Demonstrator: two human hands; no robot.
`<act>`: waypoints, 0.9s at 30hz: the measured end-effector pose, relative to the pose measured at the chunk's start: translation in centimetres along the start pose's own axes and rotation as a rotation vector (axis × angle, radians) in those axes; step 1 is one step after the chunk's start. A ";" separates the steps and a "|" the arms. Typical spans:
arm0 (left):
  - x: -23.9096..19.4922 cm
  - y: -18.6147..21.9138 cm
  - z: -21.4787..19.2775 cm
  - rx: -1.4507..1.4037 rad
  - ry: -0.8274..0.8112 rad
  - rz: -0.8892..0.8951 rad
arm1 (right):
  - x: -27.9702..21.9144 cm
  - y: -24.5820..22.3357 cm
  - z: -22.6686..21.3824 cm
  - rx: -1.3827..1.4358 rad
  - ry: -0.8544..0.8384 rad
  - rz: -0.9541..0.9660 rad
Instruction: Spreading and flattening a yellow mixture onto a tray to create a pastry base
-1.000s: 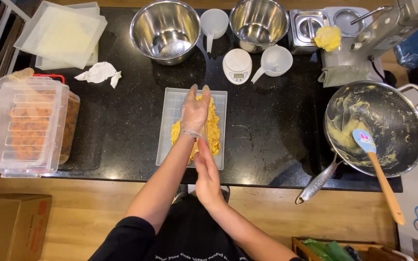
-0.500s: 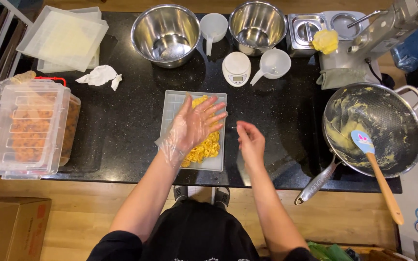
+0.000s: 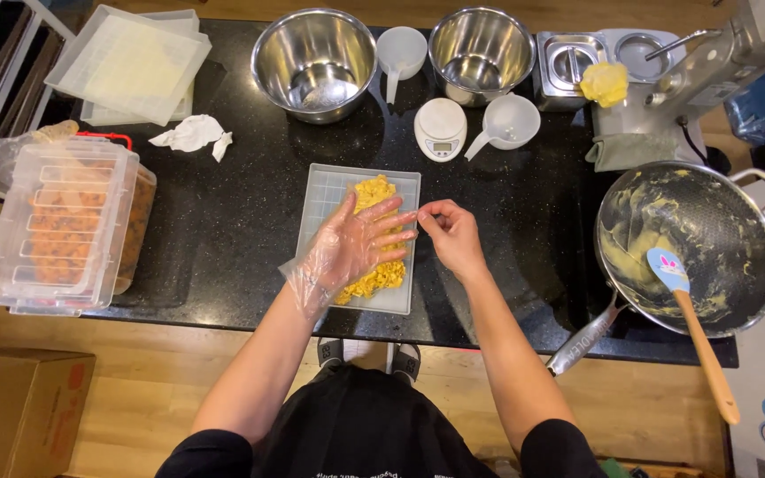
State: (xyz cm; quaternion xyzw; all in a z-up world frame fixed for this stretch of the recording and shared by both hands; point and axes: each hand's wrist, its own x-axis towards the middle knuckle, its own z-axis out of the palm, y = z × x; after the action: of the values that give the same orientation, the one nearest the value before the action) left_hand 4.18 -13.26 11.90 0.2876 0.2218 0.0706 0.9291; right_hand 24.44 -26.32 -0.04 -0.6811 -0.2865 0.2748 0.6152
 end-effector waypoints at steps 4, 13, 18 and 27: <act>0.8 -0.7 -2.2 0.000 -0.045 -0.001 | 0.4 0.5 0.0 -0.063 -0.046 -0.046; -5.9 3.5 3.3 0.156 -0.359 0.073 | 2.4 2.9 -1.7 -0.195 0.133 0.042; -9.7 -0.2 -3.9 0.336 0.176 0.090 | 5.5 4.7 -2.8 -0.278 0.133 0.067; -7.3 -3.4 -13.6 1.190 1.037 0.609 | 10.0 5.1 2.3 -0.154 -0.047 0.009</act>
State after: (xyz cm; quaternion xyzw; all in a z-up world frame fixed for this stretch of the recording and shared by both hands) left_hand -8.50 -11.07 2.68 0.7072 0.5332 0.3124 0.3436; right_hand 29.86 -17.83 -5.54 -0.7210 -0.3181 0.2707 0.5529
